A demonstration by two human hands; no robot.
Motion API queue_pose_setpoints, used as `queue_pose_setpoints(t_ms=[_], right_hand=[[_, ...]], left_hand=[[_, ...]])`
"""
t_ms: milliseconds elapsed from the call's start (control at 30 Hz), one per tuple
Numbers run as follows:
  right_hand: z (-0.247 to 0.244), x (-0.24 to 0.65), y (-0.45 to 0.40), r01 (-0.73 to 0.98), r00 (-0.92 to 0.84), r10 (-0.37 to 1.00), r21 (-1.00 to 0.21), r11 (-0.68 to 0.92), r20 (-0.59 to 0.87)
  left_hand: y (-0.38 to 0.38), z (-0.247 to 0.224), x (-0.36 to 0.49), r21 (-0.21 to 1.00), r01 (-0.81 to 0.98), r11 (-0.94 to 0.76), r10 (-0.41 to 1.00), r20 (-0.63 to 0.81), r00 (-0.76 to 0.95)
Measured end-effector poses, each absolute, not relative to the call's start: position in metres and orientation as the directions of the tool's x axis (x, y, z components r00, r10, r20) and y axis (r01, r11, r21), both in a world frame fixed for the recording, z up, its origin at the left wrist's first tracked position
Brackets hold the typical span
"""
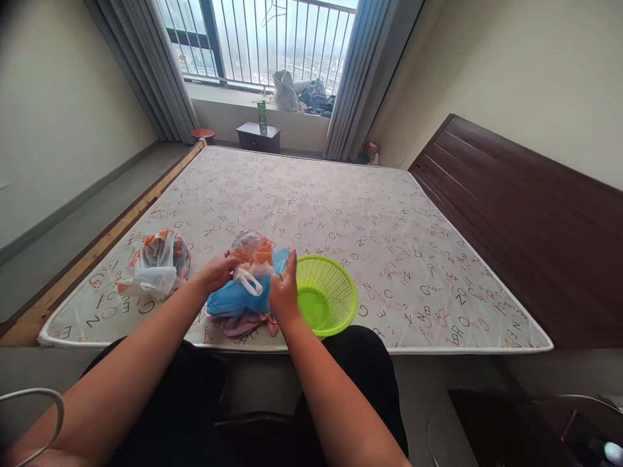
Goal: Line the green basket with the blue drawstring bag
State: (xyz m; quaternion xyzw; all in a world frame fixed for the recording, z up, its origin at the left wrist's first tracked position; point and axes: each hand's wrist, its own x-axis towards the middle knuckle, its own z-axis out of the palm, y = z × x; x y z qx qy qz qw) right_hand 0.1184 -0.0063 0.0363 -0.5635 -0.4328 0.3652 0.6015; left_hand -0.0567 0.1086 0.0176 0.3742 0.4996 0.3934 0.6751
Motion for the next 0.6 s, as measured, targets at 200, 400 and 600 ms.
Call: queue_pose_setpoints(t_ms=[200,400,600], right_hand=[[0.044,0.121,-0.010,0.027,0.314,0.917,-0.968,0.250,0.246],[0.050,0.126,-0.011,0.005,0.348,0.907,-0.968,0.250,0.236],[0.048,0.127,-0.010,-0.018,0.374,0.905,-0.974,0.227,0.204]], left_hand=[[0.102,0.005,-0.056,0.898,0.331,0.289,0.923,-0.353,0.153],[0.102,0.011,-0.059,0.695,0.710,-0.112,0.940,-0.157,0.302],[0.101,0.000,-0.061,0.514,0.797,-0.317,0.880,-0.154,0.449]])
